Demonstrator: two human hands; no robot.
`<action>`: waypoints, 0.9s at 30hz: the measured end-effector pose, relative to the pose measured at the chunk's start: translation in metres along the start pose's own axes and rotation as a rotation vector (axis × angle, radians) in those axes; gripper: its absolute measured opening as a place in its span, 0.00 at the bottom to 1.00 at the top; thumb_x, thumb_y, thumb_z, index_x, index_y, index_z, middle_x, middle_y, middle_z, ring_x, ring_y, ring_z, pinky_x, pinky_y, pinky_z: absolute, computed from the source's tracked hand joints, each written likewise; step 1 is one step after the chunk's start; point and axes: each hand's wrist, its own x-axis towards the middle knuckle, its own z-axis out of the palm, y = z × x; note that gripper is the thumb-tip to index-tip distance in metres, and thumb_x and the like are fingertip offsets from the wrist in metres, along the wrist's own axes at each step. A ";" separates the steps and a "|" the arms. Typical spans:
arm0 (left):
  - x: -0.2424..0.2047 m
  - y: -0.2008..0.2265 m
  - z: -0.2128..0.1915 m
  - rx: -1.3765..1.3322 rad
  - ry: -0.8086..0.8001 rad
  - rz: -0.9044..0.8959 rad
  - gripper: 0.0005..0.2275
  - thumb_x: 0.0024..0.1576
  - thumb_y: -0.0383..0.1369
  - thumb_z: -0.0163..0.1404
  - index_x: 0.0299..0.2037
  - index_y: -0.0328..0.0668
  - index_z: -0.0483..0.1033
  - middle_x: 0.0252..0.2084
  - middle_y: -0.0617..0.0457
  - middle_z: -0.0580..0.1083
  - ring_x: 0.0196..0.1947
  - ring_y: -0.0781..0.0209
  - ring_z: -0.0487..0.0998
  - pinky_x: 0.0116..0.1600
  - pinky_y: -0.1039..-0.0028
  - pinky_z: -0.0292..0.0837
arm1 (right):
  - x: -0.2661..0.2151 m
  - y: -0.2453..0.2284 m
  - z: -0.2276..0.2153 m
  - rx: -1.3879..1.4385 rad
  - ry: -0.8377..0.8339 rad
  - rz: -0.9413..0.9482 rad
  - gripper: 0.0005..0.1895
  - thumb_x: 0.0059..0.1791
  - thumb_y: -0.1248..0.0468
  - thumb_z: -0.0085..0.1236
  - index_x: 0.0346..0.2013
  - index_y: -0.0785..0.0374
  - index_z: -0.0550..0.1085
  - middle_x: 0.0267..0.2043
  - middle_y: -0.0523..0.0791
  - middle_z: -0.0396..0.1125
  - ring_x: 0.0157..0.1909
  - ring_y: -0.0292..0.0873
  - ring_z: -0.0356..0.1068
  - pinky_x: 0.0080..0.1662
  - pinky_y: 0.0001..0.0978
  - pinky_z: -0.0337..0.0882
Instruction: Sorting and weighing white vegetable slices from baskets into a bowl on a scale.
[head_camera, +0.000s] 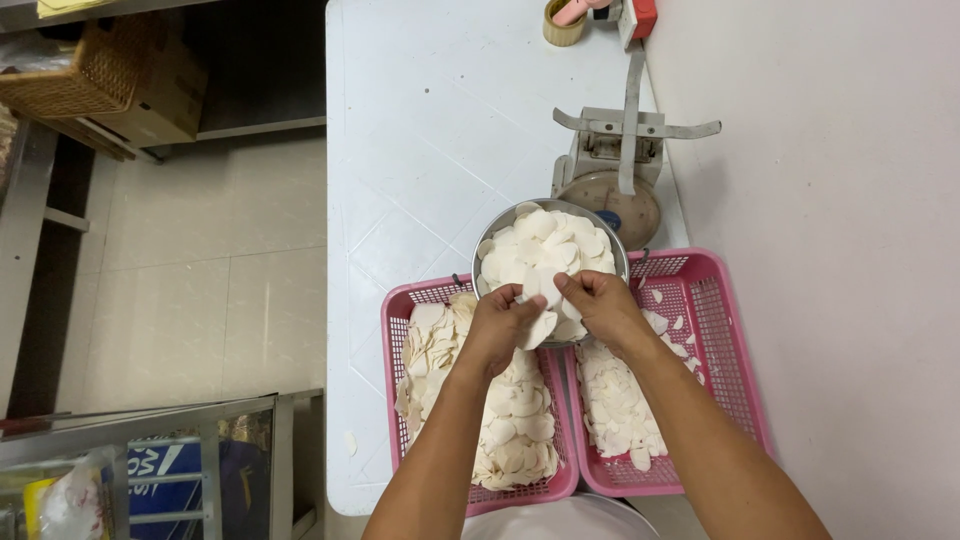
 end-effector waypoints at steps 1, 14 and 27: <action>-0.006 0.010 0.005 -0.016 0.031 -0.019 0.06 0.54 0.29 0.61 0.36 0.36 0.79 0.22 0.54 0.75 0.22 0.67 0.80 0.28 0.81 0.78 | 0.000 -0.002 0.001 0.024 0.003 0.011 0.18 0.52 0.51 0.63 0.30 0.64 0.78 0.21 0.39 0.61 0.20 0.29 0.60 0.21 0.16 0.59; 0.032 -0.010 -0.001 0.055 -0.032 -0.103 0.18 0.60 0.48 0.55 0.39 0.38 0.81 0.30 0.48 0.81 0.29 0.61 0.84 0.33 0.73 0.82 | -0.003 -0.010 -0.012 -0.381 0.226 -0.079 0.30 0.44 0.44 0.71 0.49 0.63 0.77 0.31 0.43 0.65 0.30 0.35 0.65 0.33 0.26 0.65; -0.001 -0.001 0.005 0.055 -0.095 -0.004 0.14 0.49 0.20 0.60 0.47 0.31 0.80 0.26 0.56 0.77 0.24 0.67 0.79 0.29 0.83 0.78 | -0.055 -0.025 0.002 -0.054 -0.035 -0.040 0.14 0.45 0.66 0.69 0.42 0.68 0.75 0.28 0.43 0.64 0.32 0.35 0.67 0.35 0.24 0.67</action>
